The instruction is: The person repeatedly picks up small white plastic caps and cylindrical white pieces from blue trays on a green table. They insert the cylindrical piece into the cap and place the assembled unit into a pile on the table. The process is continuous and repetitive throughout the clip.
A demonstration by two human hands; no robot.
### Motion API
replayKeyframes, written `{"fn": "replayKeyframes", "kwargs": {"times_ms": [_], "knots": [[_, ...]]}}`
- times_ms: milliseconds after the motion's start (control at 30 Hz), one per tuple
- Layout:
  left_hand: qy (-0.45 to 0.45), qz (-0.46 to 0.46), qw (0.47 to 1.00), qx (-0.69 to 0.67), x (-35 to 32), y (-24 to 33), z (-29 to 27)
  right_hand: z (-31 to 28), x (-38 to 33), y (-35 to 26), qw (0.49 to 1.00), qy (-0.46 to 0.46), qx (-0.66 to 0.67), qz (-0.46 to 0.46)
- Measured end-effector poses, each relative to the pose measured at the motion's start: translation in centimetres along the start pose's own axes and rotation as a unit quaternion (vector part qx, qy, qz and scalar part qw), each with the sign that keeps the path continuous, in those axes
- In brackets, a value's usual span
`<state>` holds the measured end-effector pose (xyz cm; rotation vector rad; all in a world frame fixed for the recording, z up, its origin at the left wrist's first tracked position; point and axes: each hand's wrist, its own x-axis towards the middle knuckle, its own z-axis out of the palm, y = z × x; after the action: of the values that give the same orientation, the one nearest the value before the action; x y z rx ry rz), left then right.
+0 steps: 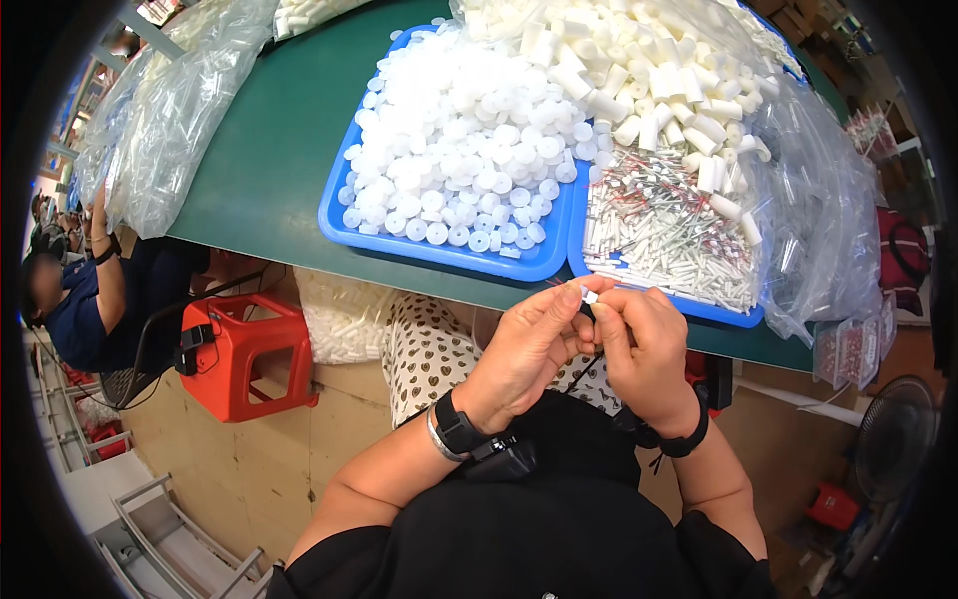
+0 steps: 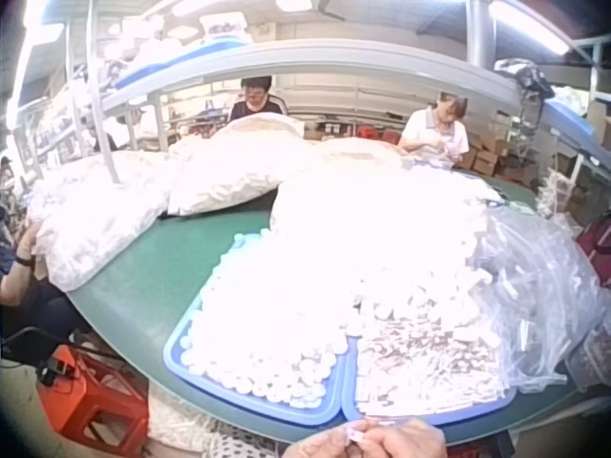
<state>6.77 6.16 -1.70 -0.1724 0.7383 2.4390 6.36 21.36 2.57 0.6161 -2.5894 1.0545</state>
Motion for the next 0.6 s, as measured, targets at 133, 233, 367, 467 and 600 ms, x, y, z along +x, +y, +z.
{"fn": "replayKeyframes", "kwargs": {"times_ms": [133, 233, 367, 467, 600], "knots": [[0.014, -0.001, 1.000, -0.019, 0.1, 0.0, 0.1, 0.5, -0.3, 0.2, 0.998, 0.008, 0.047, 0.039], [0.006, 0.013, 1.000, -0.021, 0.0, 0.0, -0.1, 0.4, -0.4, -0.3, 0.933, -0.037, 0.276, 0.230], [0.030, 0.037, 0.998, 0.044, -0.4, 0.4, -0.3, 0.0, 0.3, -0.7, 0.955, -0.064, 0.223, 0.186], [0.076, 0.059, 0.991, 0.095, -0.6, 0.9, -0.4, -0.6, 1.4, 0.2, 0.963, -0.097, 0.185, 0.169], [0.111, 0.066, 0.989, 0.067, -0.9, 1.2, 0.0, -1.0, 4.5, 3.1, 0.995, -0.028, -0.049, 0.080]]}}
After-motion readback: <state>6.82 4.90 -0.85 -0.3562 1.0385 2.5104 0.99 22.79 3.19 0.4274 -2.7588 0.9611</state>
